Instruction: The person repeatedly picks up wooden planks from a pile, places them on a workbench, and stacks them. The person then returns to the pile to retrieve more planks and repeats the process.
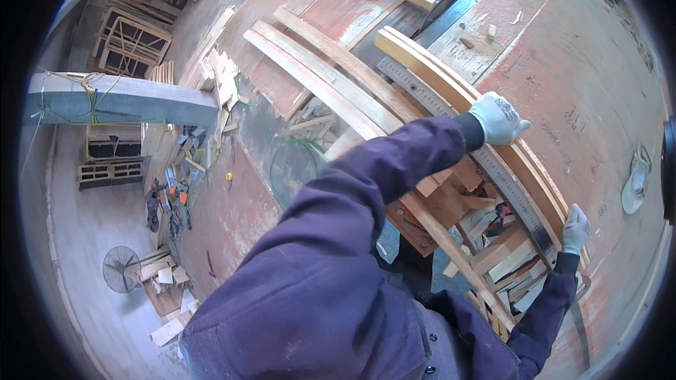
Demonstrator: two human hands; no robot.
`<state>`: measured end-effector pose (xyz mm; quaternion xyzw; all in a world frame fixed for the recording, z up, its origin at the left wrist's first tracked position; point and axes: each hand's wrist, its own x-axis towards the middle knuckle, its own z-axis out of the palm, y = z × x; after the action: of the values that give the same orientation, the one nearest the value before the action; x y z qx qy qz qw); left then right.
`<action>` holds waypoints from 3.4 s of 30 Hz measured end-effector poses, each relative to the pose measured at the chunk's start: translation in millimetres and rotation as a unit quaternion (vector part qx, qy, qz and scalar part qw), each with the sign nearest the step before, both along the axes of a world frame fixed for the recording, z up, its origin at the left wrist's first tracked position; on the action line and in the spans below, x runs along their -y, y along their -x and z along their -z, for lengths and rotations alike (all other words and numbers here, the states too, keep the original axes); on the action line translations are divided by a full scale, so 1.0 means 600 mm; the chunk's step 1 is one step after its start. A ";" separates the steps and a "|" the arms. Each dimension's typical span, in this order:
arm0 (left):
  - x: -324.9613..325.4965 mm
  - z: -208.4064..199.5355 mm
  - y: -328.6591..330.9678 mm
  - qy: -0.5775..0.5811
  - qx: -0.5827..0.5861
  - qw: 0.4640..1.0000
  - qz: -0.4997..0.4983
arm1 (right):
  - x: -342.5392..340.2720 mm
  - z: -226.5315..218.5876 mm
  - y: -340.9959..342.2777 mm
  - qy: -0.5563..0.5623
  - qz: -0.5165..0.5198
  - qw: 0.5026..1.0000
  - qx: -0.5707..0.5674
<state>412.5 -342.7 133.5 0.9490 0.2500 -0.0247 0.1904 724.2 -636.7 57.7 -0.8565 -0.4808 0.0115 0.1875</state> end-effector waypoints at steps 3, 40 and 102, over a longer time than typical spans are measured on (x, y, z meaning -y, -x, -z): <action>-0.028 -0.030 0.132 -0.048 0.038 0.998 0.019 | -0.016 -0.098 0.122 0.062 -0.139 0.987 -0.060; -0.247 0.109 0.830 -0.133 0.309 0.900 -0.278 | -1.173 -0.051 0.784 0.190 -0.157 0.964 0.094; -0.158 0.032 0.135 -0.006 -0.009 0.995 0.100 | -0.136 -0.098 0.234 0.111 0.048 0.992 -0.037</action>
<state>331.4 -247.9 114.2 0.9701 0.1561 -0.0503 0.1788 583.7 -554.9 116.6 -0.8930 -0.4279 0.0872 0.1089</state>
